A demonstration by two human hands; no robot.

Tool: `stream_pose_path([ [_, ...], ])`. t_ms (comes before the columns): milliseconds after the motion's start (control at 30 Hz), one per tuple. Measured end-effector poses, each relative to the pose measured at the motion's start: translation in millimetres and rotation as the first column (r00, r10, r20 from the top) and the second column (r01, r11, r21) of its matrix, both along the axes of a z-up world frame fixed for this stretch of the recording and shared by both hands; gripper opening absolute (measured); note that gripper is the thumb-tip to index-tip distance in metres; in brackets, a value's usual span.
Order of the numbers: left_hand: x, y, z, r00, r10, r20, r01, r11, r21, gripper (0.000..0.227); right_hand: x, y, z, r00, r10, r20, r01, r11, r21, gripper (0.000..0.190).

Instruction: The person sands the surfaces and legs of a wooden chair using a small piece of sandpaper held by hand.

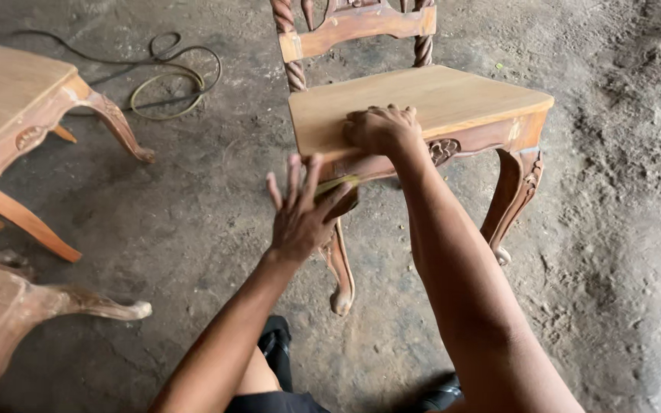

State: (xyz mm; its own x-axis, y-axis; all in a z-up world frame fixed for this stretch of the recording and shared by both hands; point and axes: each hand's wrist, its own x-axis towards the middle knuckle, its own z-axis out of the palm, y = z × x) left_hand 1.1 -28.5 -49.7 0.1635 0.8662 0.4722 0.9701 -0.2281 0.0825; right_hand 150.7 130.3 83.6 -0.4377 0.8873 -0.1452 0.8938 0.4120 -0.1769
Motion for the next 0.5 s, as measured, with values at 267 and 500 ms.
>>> stream_pose_path([
  [267, 12.2, 37.0, 34.3, 0.975, 0.104, -0.198, -0.128, 0.985, -0.114, 0.043, -3.8, 9.9, 0.0, 1.000, 0.023, -0.008, -0.022, 0.998, 0.066, 0.051],
  [500, -11.6, -6.5, 44.7, 0.950, -0.153, -0.273, 0.190, 0.975, 0.113, 0.052, -2.9, 2.7, -12.4, 0.998, -0.027, -0.052, 0.032, 0.995, 0.098, 0.045],
])
